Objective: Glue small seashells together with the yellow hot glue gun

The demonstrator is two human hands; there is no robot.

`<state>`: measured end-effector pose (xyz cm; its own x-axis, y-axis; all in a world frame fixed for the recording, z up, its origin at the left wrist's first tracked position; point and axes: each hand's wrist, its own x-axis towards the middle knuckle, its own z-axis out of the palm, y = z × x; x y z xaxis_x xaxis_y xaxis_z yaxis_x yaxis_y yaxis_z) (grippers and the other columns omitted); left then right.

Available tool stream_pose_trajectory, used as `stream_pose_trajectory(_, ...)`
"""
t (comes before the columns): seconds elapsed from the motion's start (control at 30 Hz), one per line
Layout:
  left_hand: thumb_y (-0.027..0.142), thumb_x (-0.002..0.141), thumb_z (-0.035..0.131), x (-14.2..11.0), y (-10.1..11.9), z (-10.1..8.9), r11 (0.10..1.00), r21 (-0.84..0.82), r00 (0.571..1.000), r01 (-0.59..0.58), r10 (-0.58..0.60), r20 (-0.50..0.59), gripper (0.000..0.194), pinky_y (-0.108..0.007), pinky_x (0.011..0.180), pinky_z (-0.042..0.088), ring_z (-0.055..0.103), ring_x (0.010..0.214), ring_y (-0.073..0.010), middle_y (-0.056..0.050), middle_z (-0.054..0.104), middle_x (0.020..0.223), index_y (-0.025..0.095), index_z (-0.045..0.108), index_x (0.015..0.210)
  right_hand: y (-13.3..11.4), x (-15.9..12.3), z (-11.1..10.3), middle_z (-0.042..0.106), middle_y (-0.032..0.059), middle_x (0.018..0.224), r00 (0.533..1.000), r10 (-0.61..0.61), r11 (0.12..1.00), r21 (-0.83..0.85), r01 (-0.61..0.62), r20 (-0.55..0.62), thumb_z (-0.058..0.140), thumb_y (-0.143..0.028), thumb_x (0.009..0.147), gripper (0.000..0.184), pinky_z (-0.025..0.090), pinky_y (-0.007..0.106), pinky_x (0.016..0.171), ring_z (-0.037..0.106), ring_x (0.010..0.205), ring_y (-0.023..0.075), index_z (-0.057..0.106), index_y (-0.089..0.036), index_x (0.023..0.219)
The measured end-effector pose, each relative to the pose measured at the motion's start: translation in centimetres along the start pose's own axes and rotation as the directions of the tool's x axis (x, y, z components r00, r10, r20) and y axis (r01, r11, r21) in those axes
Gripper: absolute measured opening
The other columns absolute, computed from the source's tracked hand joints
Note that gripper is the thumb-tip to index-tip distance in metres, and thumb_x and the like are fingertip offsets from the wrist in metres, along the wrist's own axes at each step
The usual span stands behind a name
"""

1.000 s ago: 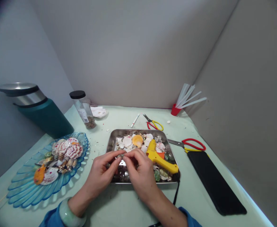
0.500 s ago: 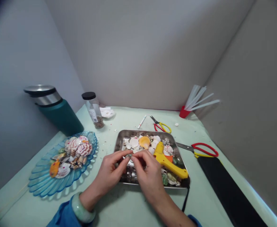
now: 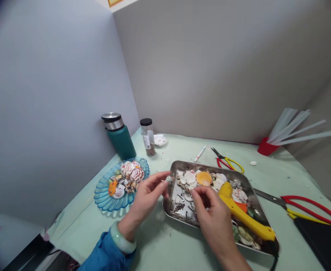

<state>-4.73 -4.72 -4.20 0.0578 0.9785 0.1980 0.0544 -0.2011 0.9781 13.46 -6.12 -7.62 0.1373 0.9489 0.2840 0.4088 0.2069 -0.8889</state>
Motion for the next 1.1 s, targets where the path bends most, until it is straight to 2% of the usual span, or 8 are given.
stream_pose_trajectory(0.17,0.031,0.080,0.061,-1.0,2.1,-6.7,0.943,0.332,0.959,-0.019,0.112,-0.261,0.029,-0.028,0.075,0.051,0.063,0.079,-0.0170,-0.007,0.069,0.092,0.017,0.064,0.105,-0.4,-0.1,-0.1,0.058,-0.0002,0.065,0.999,-0.043,0.999,-0.017,0.043,-0.005,0.055,-0.048,0.084,0.026,0.041,0.027,0.053,0.054,0.058,0.0169,0.059,-0.022,0.081)
stream_pose_trajectory(0.27,0.031,0.077,0.061,-0.8,3.3,-10.7,0.786,0.613,0.924,0.080,0.173,-0.342,0.028,-0.033,0.082,0.049,0.063,0.084,-0.0197,-0.005,0.070,0.093,0.019,0.067,0.101,-0.5,-0.2,-0.2,0.057,-0.0006,0.065,0.997,-0.070,0.997,-0.015,0.070,-0.012,0.055,-0.046,0.084,0.025,0.041,0.027,0.055,0.053,0.058,0.0167,0.058,-0.021,0.080)
stream_pose_trajectory(0.37,0.030,0.075,0.060,0.1,3.4,-13.2,0.648,0.741,0.937,0.173,0.123,-0.326,0.028,-0.033,0.085,0.049,0.064,0.087,-0.0212,-0.006,0.071,0.097,0.019,0.069,0.099,-0.5,-0.3,-0.2,0.058,-0.0004,0.067,0.996,-0.093,0.996,-0.003,0.093,-0.013,0.053,-0.044,0.086,0.025,0.042,0.028,0.058,0.053,0.059,0.0167,0.058,-0.021,0.079)
stream_pose_trajectory(0.47,0.025,0.072,0.059,1.1,2.5,-14.3,0.631,0.752,0.952,0.191,0.068,-0.298,0.027,-0.032,0.079,0.051,0.066,0.085,-0.0225,-0.007,0.073,0.094,0.018,0.071,0.096,-0.5,-0.2,-0.2,0.058,-0.0001,0.067,0.993,-0.115,0.993,-0.010,0.115,-0.015,0.054,-0.044,0.086,0.025,0.042,0.028,0.058,0.053,0.060,0.0170,0.057,-0.021,0.077)
stream_pose_trajectory(0.63,0.020,0.071,0.056,1.5,1.5,-14.5,0.630,0.746,0.959,0.214,0.011,-0.285,0.031,-0.031,0.075,0.052,0.068,0.084,-0.0239,-0.008,0.075,0.095,0.015,0.072,0.097,-0.5,-0.2,-0.1,0.058,-0.0005,0.066,0.992,-0.128,0.992,-0.017,0.127,-0.009,0.054,-0.043,0.085,0.025,0.041,0.027,0.057,0.053,0.059,0.0167,0.058,-0.021,0.076)
stream_pose_trajectory(0.83,0.026,0.076,0.053,0.0,2.8,-13.7,0.650,0.732,0.945,0.202,0.068,-0.321,0.029,-0.031,0.078,0.051,0.068,0.088,-0.0230,-0.008,0.075,0.097,0.017,0.071,0.097,-0.8,-0.3,-0.2,0.058,-0.0010,0.064,0.989,-0.145,0.989,0.001,0.145,-0.023,0.055,-0.041,0.085,0.022,0.041,0.027,0.057,0.052,0.057,0.0162,0.057,-0.021,0.076)
stream_pose_trajectory(0.97,0.034,0.081,0.049,-1.4,3.3,-11.1,0.694,0.706,0.949,0.139,0.111,-0.296,0.031,-0.029,0.076,0.052,0.069,0.084,-0.0214,-0.005,0.075,0.089,0.018,0.070,0.098,-1.1,-0.5,-0.2,0.050,-0.0037,0.058,0.987,-0.149,0.986,0.062,0.152,-0.055,0.057,-0.041,0.084,0.023,0.038,0.026,0.053,0.047,0.052,0.0146,0.053,-0.021,0.073)
stream_pose_trajectory(1.1,0.033,0.084,0.050,-3.0,2.9,-7.3,0.751,0.660,0.975,0.009,0.140,-0.174,0.028,-0.028,0.076,0.052,0.069,0.085,-0.0203,-0.004,0.076,0.090,0.018,0.070,0.096,-1.0,-0.6,-0.2,0.052,-0.0027,0.058,0.983,-0.172,0.980,0.087,0.177,-0.062,0.056,-0.039,0.084,0.022,0.038,0.026,0.052,0.047,0.052,0.0144,0.056,-0.021,0.073)
